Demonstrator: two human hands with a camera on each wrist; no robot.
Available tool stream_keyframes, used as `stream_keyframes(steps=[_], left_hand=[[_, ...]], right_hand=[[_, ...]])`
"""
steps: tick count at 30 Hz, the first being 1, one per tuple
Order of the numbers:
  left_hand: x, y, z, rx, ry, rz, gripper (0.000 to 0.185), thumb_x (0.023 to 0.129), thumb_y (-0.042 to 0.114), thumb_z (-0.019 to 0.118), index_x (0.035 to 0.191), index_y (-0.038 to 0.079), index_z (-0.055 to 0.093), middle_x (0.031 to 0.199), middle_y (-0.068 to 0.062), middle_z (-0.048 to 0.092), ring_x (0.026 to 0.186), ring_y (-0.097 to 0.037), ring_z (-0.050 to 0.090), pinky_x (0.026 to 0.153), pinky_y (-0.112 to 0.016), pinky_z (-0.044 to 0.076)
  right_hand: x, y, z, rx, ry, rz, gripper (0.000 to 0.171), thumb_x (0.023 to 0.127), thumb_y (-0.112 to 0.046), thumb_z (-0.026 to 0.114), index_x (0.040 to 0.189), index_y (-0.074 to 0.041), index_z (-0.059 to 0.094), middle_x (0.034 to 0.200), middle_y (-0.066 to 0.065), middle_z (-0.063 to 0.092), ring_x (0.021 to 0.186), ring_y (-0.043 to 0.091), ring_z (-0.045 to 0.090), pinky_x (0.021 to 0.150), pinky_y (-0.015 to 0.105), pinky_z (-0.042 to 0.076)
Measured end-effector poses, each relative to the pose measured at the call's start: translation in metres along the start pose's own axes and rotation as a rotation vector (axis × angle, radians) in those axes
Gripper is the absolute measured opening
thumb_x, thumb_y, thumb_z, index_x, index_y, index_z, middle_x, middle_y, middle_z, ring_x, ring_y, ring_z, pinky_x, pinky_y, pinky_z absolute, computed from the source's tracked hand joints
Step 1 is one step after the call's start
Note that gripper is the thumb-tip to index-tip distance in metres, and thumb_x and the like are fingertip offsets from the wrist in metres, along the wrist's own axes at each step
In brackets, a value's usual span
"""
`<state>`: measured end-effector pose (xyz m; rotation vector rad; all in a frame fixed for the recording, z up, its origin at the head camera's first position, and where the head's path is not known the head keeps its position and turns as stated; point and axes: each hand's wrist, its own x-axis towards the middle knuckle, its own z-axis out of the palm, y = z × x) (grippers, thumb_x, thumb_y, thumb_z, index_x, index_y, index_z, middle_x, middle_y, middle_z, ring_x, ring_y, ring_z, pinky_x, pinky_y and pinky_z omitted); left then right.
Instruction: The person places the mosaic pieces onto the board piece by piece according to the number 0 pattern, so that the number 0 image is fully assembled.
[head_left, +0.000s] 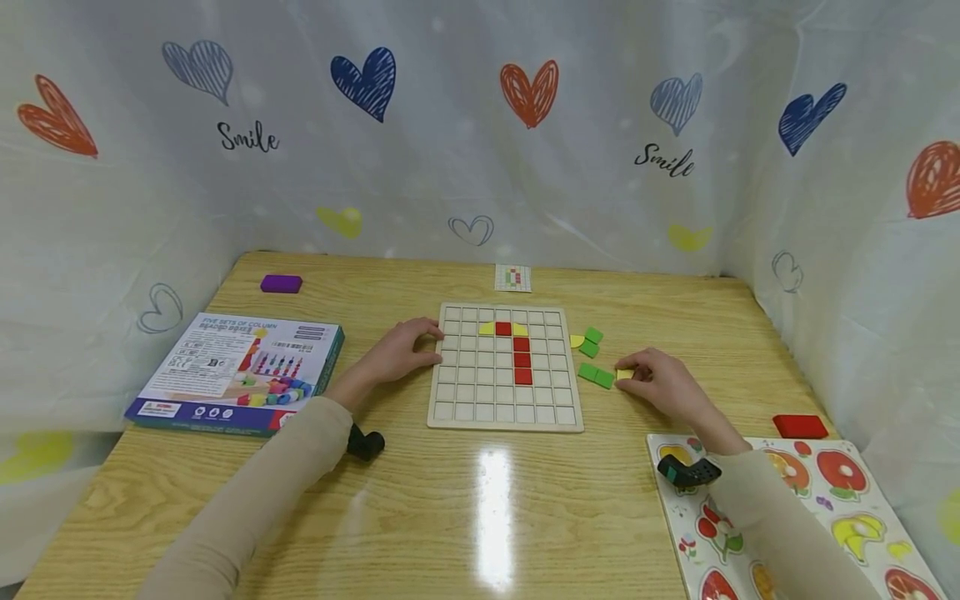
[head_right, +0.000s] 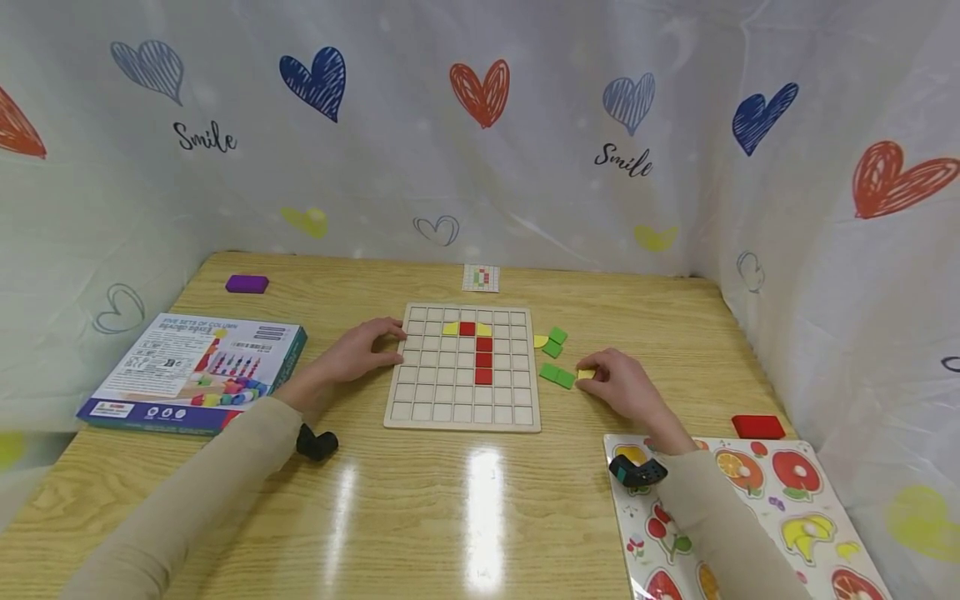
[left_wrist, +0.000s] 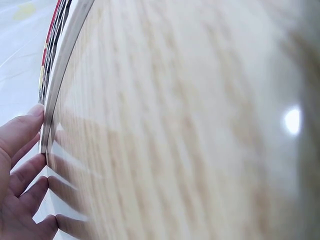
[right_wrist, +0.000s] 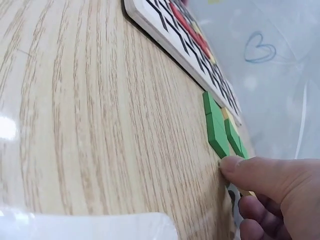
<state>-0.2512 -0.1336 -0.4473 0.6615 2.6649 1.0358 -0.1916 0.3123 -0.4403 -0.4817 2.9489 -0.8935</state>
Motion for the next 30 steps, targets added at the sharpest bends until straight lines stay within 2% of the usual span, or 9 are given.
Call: stream_keyframes(steps=[5,10,16,22,26,30], left_hand=[[0.000,0.000,0.000,0.007,-0.003,-0.001,0.036,0.093,0.021,0.068,0.124,0.004,0.060,0.149,-0.019,0.042,0.142,-0.035,0.029,0.119,-0.052,0.010],[0.000,0.001,0.001,0.010,-0.002,0.004,0.036,0.093,0.020,0.068,0.124,0.004,0.060,0.148,-0.019,0.042,0.142,-0.036,0.030,0.119,-0.052,0.011],[-0.002,0.002,0.000,0.002,0.004,0.009,0.035,0.093,0.019,0.069,0.124,0.004,0.060,0.148,-0.019,0.043,0.141,-0.036,0.031,0.119,-0.052,0.011],[-0.002,0.003,-0.001,0.006,0.007,0.011,0.036,0.093,0.019,0.068,0.124,0.003,0.060,0.147,-0.020,0.043,0.141,-0.037,0.031,0.119,-0.053,0.011],[-0.002,0.003,-0.001,0.007,0.006,0.011,0.036,0.093,0.019,0.068,0.124,0.003,0.060,0.147,-0.020,0.043,0.141,-0.037,0.031,0.119,-0.052,0.011],[-0.002,0.004,-0.001,0.002,0.003,0.007,0.036,0.093,0.019,0.068,0.124,0.003,0.060,0.148,-0.019,0.043,0.142,-0.036,0.031,0.119,-0.052,0.010]], right_hand=[[0.002,-0.009,-0.001,-0.017,0.037,0.017,0.027,0.089,-0.017,0.073,0.112,-0.003,0.071,0.096,0.007,0.064,0.080,0.018,0.058,0.072,0.035,0.050],[0.005,-0.031,0.005,0.041,0.051,-0.044,0.025,0.088,-0.014,0.074,0.111,-0.002,0.072,0.101,0.010,0.064,0.083,0.018,0.059,0.074,0.035,0.055],[0.008,-0.067,0.025,0.094,0.008,-0.140,0.023,0.087,-0.015,0.076,0.107,-0.004,0.073,0.095,0.003,0.063,0.080,0.012,0.057,0.069,0.025,0.053],[0.014,-0.091,0.048,0.141,-0.092,-0.228,0.023,0.086,-0.017,0.076,0.106,-0.005,0.073,0.094,0.000,0.062,0.079,0.010,0.056,0.068,0.024,0.051],[0.018,-0.098,0.060,0.142,-0.146,-0.233,0.024,0.088,-0.019,0.075,0.109,-0.007,0.072,0.097,0.001,0.062,0.079,0.010,0.054,0.068,0.025,0.049],[0.021,-0.104,0.067,0.125,-0.146,-0.225,0.025,0.089,-0.020,0.074,0.111,-0.008,0.072,0.097,0.000,0.063,0.080,0.011,0.054,0.069,0.025,0.048]])
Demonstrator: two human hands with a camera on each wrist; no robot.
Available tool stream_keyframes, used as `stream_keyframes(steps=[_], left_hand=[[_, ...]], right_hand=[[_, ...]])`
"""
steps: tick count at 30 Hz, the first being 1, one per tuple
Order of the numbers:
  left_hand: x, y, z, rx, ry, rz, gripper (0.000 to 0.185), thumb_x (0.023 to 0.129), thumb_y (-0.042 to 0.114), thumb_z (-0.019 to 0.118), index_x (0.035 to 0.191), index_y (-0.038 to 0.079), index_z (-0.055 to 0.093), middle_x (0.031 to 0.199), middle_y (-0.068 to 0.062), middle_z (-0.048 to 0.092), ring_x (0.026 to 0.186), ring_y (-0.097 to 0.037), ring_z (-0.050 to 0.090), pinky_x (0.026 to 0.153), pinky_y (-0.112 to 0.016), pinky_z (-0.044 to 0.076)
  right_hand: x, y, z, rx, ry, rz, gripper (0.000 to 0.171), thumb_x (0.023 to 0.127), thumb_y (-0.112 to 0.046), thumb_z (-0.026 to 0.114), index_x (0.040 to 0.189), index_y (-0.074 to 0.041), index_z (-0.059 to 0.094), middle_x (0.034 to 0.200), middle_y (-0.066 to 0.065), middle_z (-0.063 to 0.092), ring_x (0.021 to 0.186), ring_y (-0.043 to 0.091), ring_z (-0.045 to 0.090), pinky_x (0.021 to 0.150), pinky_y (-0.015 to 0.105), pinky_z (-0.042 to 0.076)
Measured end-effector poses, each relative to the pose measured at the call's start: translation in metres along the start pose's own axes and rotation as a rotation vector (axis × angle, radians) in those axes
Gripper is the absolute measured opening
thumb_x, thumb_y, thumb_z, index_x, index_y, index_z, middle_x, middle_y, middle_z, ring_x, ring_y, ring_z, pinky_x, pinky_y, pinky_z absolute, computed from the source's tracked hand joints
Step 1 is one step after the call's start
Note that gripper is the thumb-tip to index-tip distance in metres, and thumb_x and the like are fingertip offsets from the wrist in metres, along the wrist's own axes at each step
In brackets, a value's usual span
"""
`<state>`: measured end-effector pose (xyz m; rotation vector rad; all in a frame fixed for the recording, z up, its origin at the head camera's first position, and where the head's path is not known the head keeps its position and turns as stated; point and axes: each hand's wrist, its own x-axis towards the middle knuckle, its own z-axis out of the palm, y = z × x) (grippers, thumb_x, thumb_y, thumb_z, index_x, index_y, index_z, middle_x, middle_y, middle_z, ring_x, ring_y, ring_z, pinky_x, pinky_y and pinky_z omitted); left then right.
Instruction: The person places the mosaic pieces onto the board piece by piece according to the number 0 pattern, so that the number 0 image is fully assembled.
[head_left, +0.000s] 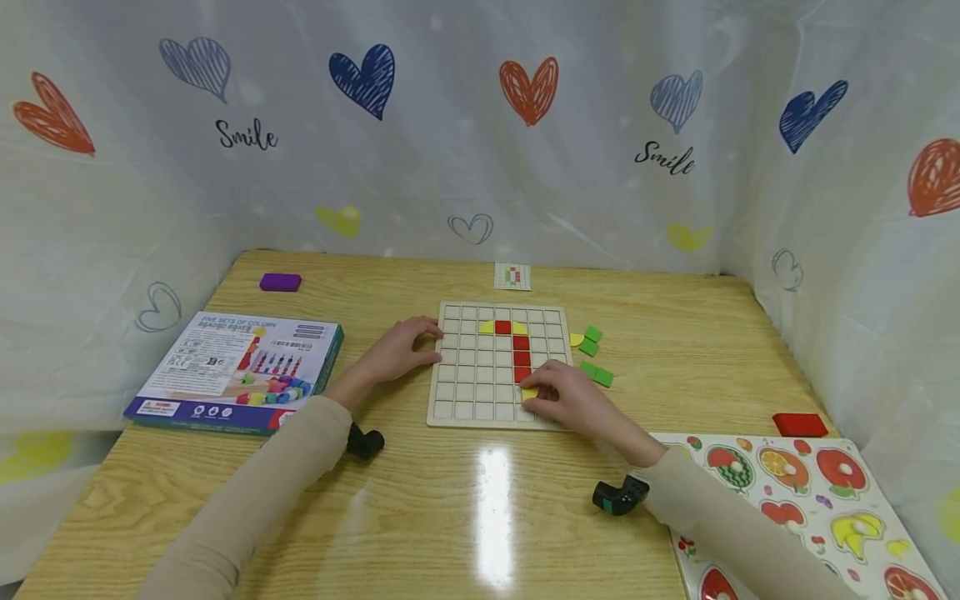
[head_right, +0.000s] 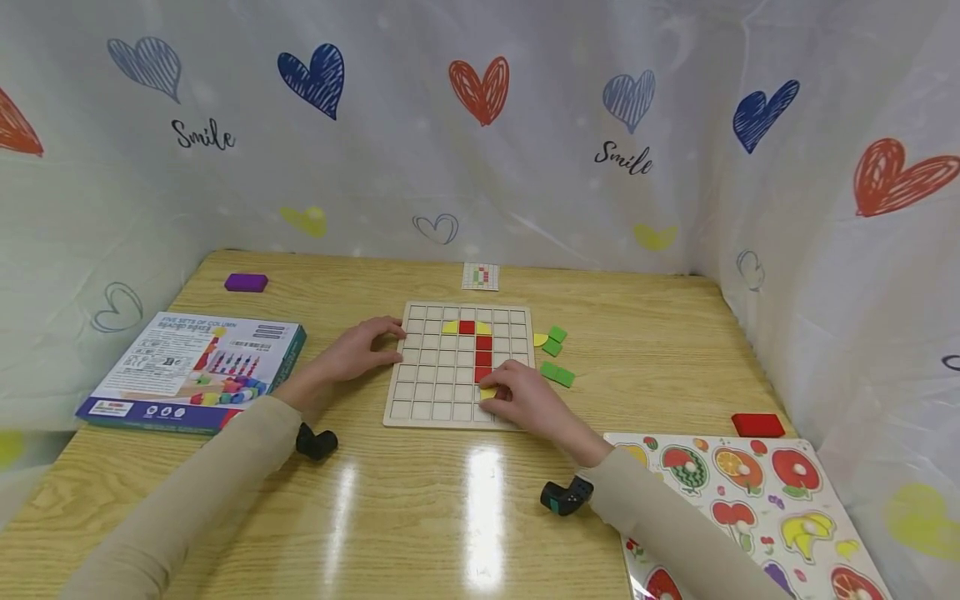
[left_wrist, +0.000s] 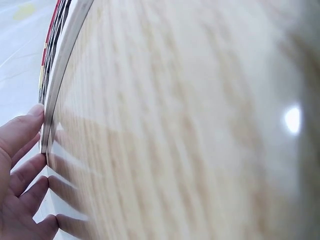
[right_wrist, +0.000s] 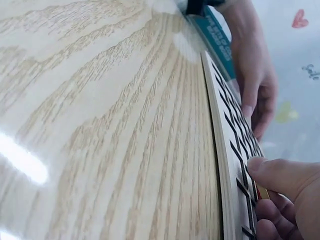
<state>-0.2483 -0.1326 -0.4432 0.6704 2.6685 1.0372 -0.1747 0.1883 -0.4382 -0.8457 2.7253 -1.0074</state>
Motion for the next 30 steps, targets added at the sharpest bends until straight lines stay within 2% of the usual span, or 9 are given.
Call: stream_keyframes(steps=[10,20,30], left_hand=[[0.0009,-0.0001,-0.0003,0.001,0.000,0.000,0.036,0.093,0.018,0.068,0.124,0.002,0.060,0.147,-0.020,0.043,0.142,-0.036,0.031,0.119,-0.052,0.011],[0.0014,0.0000,-0.0002,0.011,-0.004,0.001,0.035,0.093,0.020,0.068,0.124,0.004,0.060,0.148,-0.019,0.043,0.142,-0.035,0.031,0.119,-0.052,0.010],[0.0012,-0.0003,-0.0002,0.014,-0.005,-0.013,0.036,0.094,0.020,0.068,0.124,0.004,0.060,0.148,-0.019,0.042,0.142,-0.034,0.030,0.119,-0.051,0.010]], right_hand=[[0.0054,-0.0035,0.0041,-0.045,0.014,-0.004,0.019,0.091,-0.014,0.071,0.109,-0.010,0.072,0.099,-0.003,0.063,0.082,0.010,0.054,0.071,0.027,0.049],[0.0083,-0.0045,0.0014,-0.078,-0.040,-0.061,0.018,0.092,-0.015,0.070,0.110,-0.013,0.074,0.105,-0.003,0.061,0.090,0.011,0.056,0.074,0.028,0.049],[0.0093,-0.0013,-0.0046,-0.034,-0.083,-0.111,0.019,0.091,-0.008,0.069,0.110,-0.012,0.074,0.109,-0.002,0.065,0.098,0.014,0.060,0.082,0.033,0.052]])
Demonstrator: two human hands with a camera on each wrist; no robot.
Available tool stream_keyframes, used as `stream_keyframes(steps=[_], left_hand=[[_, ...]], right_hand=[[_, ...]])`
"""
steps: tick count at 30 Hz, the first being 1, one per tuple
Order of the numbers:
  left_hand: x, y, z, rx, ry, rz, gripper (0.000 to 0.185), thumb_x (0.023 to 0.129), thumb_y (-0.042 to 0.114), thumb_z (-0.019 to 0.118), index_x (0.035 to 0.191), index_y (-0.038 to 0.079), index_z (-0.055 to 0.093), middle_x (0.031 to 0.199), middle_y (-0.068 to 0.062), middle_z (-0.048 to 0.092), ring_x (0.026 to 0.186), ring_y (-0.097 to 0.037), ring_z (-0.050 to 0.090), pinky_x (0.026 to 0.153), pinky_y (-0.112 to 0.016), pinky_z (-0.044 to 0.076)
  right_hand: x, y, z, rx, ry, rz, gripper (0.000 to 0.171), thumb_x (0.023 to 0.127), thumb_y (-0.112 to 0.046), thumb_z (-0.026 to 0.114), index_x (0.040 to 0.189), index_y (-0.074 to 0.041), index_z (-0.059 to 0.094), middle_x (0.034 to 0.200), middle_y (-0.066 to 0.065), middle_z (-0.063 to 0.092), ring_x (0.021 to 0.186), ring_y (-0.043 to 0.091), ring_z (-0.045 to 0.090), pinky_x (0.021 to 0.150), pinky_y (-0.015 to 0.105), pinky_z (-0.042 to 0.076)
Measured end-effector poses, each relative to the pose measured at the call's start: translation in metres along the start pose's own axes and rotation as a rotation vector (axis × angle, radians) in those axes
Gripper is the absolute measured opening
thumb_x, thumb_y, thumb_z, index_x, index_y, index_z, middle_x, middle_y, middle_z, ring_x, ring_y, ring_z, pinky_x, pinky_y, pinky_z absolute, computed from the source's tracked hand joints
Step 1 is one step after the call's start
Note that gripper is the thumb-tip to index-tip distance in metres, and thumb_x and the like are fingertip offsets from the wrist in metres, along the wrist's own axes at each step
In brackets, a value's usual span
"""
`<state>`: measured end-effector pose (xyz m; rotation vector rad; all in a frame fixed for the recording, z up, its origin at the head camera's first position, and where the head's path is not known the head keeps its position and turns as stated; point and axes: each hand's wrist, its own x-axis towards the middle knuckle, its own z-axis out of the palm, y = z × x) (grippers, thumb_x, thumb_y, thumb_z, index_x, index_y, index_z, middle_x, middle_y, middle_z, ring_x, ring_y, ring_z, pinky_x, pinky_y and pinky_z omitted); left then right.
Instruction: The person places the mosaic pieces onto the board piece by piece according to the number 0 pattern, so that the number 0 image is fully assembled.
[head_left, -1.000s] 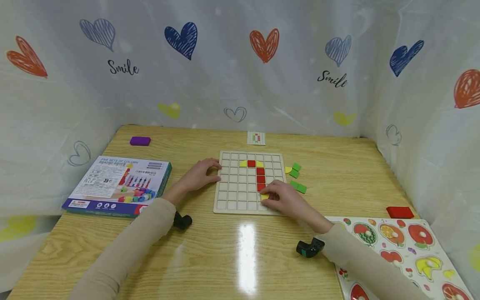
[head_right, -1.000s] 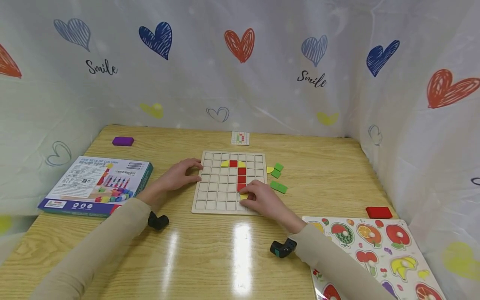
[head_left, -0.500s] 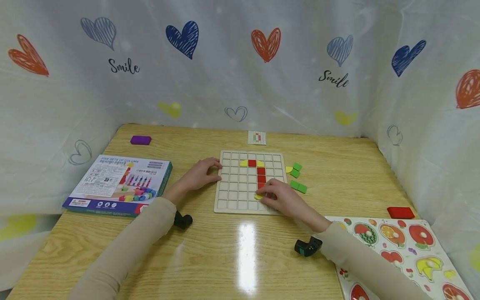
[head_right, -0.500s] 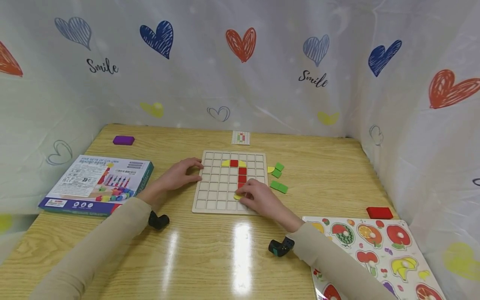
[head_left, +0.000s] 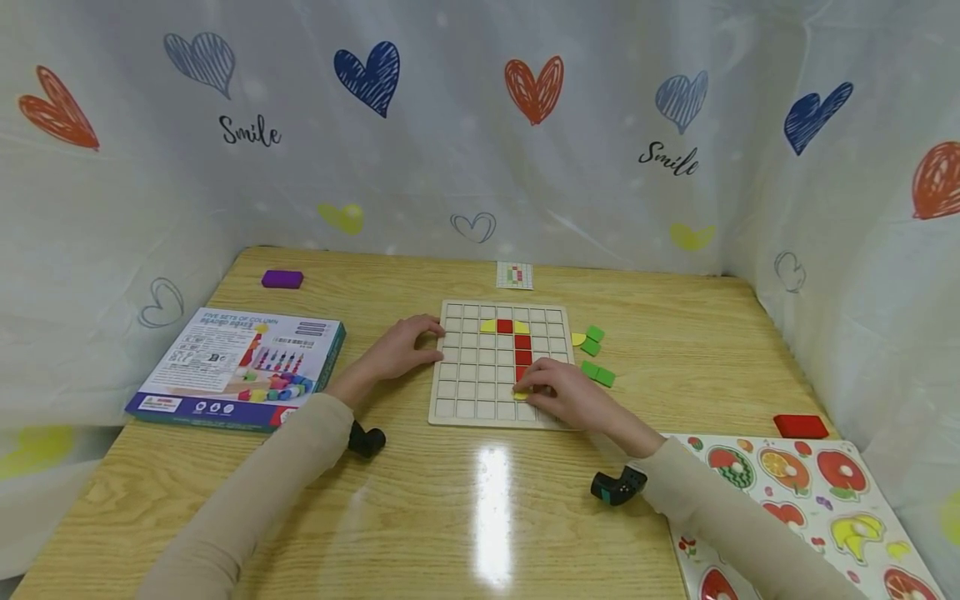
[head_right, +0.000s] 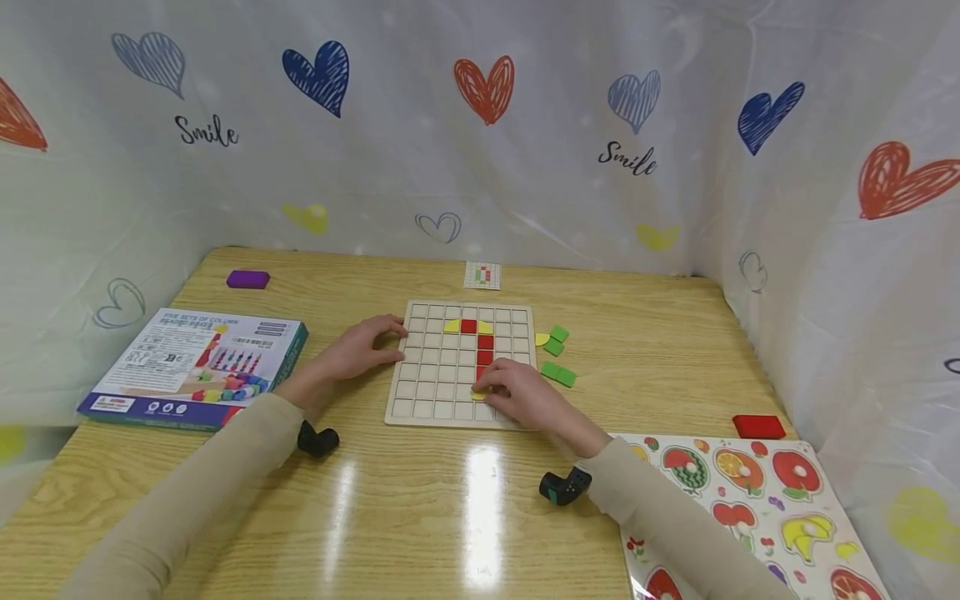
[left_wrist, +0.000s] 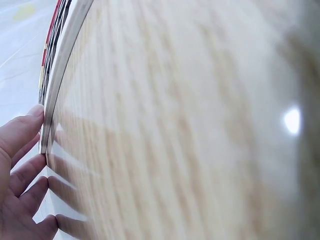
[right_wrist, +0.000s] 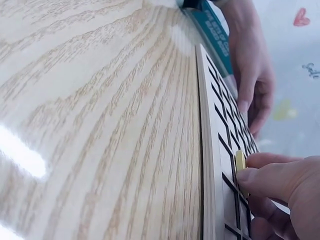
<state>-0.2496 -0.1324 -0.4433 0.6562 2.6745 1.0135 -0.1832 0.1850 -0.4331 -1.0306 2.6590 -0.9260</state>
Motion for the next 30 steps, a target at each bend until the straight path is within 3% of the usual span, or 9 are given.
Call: stream_keyframes(steps=[5,12,17,24,30], left_hand=[[0.0000,-0.0002,-0.0003,0.002,0.001,0.002,0.036,0.093,0.020,0.068,0.124,0.003,0.060,0.148,-0.019,0.042,0.142,-0.035,0.030,0.119,-0.051,0.011],[0.0001,-0.0014,0.0005,-0.003,0.001,0.015,0.035,0.093,0.020,0.068,0.124,0.003,0.060,0.148,-0.019,0.043,0.142,-0.035,0.031,0.119,-0.052,0.010],[-0.0002,-0.0028,0.0012,-0.001,0.004,0.021,0.035,0.093,0.019,0.068,0.123,0.003,0.060,0.148,-0.020,0.043,0.142,-0.036,0.031,0.119,-0.053,0.010],[-0.0002,-0.0024,0.0014,-0.004,0.006,0.019,0.035,0.093,0.019,0.068,0.123,0.004,0.060,0.147,-0.019,0.043,0.141,-0.035,0.031,0.119,-0.053,0.010],[-0.0002,-0.0022,0.0011,-0.006,0.006,0.018,0.035,0.093,0.019,0.068,0.124,0.004,0.060,0.147,-0.019,0.043,0.141,-0.035,0.031,0.119,-0.053,0.011]], right_hand=[[0.0011,0.0007,-0.0016,-0.013,-0.016,-0.005,0.019,0.092,-0.008,0.068,0.109,-0.013,0.073,0.110,-0.002,0.065,0.100,0.015,0.060,0.085,0.034,0.052],[0.0032,0.0040,-0.0034,-0.019,-0.046,-0.033,0.018,0.091,-0.007,0.068,0.108,-0.013,0.074,0.108,-0.002,0.064,0.092,0.012,0.058,0.078,0.030,0.052],[0.0026,0.0042,-0.0024,-0.016,-0.075,-0.004,0.015,0.092,-0.013,0.069,0.106,-0.016,0.073,0.107,-0.004,0.064,0.086,0.010,0.055,0.074,0.027,0.050],[0.0011,0.0042,0.0003,-0.017,-0.038,0.019,0.019,0.092,-0.017,0.070,0.110,-0.014,0.071,0.106,-0.005,0.064,0.086,0.010,0.056,0.075,0.027,0.050],[0.0012,0.0049,0.0028,-0.044,-0.042,-0.023,0.017,0.093,-0.017,0.069,0.110,-0.015,0.072,0.102,-0.004,0.062,0.085,0.009,0.054,0.073,0.026,0.050]])
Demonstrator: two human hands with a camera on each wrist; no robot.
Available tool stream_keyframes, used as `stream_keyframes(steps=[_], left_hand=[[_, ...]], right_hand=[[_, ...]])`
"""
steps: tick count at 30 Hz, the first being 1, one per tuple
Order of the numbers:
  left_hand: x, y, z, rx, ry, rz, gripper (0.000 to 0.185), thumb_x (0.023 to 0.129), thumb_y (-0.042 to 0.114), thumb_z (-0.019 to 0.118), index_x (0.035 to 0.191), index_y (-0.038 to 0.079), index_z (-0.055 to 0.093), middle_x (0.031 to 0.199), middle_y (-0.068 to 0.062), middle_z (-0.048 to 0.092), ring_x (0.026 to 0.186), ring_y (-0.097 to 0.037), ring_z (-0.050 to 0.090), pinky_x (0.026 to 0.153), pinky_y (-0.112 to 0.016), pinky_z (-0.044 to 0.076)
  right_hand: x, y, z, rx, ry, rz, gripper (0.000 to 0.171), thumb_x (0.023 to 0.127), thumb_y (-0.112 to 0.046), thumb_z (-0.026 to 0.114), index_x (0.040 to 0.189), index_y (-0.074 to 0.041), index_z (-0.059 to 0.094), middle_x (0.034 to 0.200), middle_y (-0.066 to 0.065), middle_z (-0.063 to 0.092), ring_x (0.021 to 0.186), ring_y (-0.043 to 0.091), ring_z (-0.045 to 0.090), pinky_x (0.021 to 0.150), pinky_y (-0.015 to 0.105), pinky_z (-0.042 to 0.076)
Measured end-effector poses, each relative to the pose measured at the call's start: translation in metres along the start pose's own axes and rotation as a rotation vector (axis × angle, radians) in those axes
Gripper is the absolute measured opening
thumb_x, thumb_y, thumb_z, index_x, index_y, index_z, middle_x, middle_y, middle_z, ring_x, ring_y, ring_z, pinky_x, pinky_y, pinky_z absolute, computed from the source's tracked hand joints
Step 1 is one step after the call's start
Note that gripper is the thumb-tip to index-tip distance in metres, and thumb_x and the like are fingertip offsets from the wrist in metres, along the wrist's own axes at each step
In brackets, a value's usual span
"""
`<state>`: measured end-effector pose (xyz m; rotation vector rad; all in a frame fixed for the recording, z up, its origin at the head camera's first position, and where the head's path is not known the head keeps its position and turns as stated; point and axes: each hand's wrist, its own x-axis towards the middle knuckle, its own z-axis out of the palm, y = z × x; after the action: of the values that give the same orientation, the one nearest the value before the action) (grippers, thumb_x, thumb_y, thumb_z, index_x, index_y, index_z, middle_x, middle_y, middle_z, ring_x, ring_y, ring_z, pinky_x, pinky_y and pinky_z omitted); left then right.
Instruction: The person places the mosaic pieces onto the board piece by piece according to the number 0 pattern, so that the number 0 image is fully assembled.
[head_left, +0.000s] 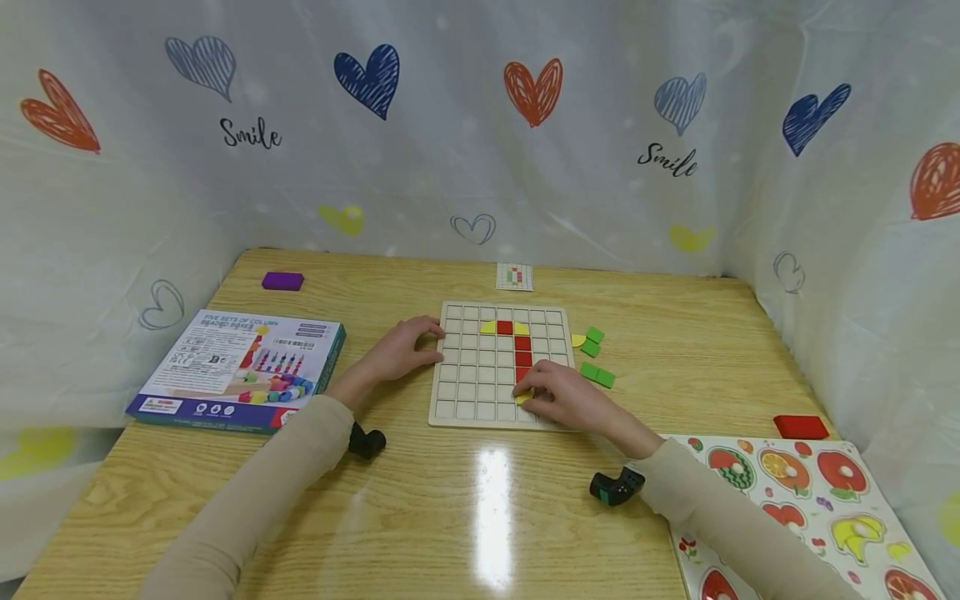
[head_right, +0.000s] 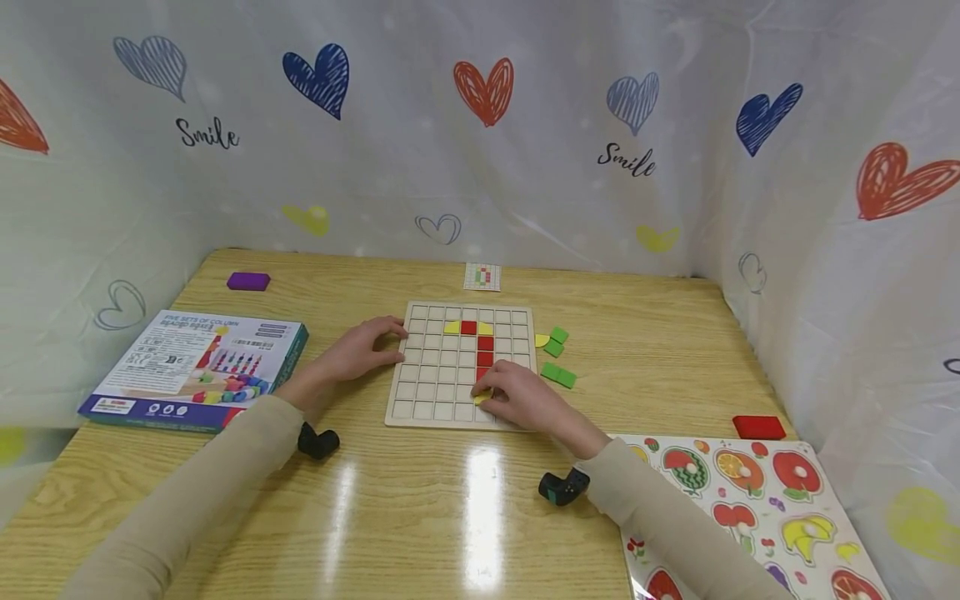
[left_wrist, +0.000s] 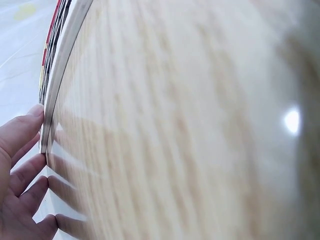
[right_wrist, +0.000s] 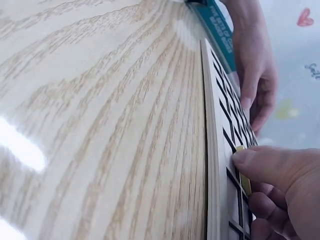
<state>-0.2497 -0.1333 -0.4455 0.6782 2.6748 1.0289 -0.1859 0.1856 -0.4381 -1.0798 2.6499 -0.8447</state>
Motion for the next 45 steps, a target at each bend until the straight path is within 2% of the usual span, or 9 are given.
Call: stream_keyframes(steps=[7,12,21,37,45], left_hand=[[0.0007,-0.0006,0.0001,0.000,0.002,0.000,0.035,0.093,0.019,0.068,0.123,0.004,0.060,0.147,-0.019,0.044,0.141,-0.035,0.032,0.119,-0.053,0.011],[0.0010,-0.0008,0.0002,0.002,0.002,0.006,0.035,0.093,0.019,0.068,0.123,0.003,0.060,0.147,-0.019,0.044,0.141,-0.035,0.032,0.119,-0.053,0.011],[-0.0001,-0.0006,-0.0009,0.000,0.003,0.013,0.036,0.093,0.018,0.068,0.124,0.002,0.060,0.146,-0.021,0.044,0.140,-0.037,0.032,0.118,-0.054,0.011],[0.0002,0.0008,-0.0005,0.006,0.002,0.007,0.035,0.094,0.019,0.068,0.124,0.003,0.060,0.147,-0.020,0.043,0.141,-0.036,0.032,0.118,-0.053,0.012],[0.0002,-0.0001,-0.0001,0.009,0.000,0.009,0.036,0.094,0.018,0.068,0.125,0.003,0.060,0.147,-0.020,0.043,0.141,-0.036,0.032,0.119,-0.054,0.011]], right_hand=[[-0.0004,-0.0026,-0.0002,-0.030,-0.002,-0.032,0.015,0.092,-0.015,0.069,0.108,-0.015,0.072,0.102,-0.003,0.062,0.087,0.010,0.054,0.074,0.027,0.050],[-0.0012,-0.0030,-0.0041,0.005,0.009,-0.004,0.017,0.091,-0.011,0.070,0.107,-0.014,0.074,0.105,-0.002,0.061,0.091,0.012,0.056,0.076,0.027,0.051],[-0.0023,0.0026,-0.0028,0.042,0.058,0.011,0.018,0.092,-0.009,0.068,0.109,-0.013,0.074,0.110,-0.001,0.064,0.102,0.016,0.060,0.085,0.034,0.052],[-0.0005,0.0024,0.0015,-0.007,0.087,0.005,0.016,0.091,-0.012,0.070,0.107,-0.013,0.074,0.107,-0.002,0.065,0.098,0.014,0.060,0.082,0.034,0.052],[0.0002,-0.0008,0.0028,0.001,0.114,0.064,0.012,0.091,-0.014,0.071,0.103,-0.013,0.074,0.102,-0.004,0.064,0.093,0.012,0.059,0.079,0.032,0.052]])
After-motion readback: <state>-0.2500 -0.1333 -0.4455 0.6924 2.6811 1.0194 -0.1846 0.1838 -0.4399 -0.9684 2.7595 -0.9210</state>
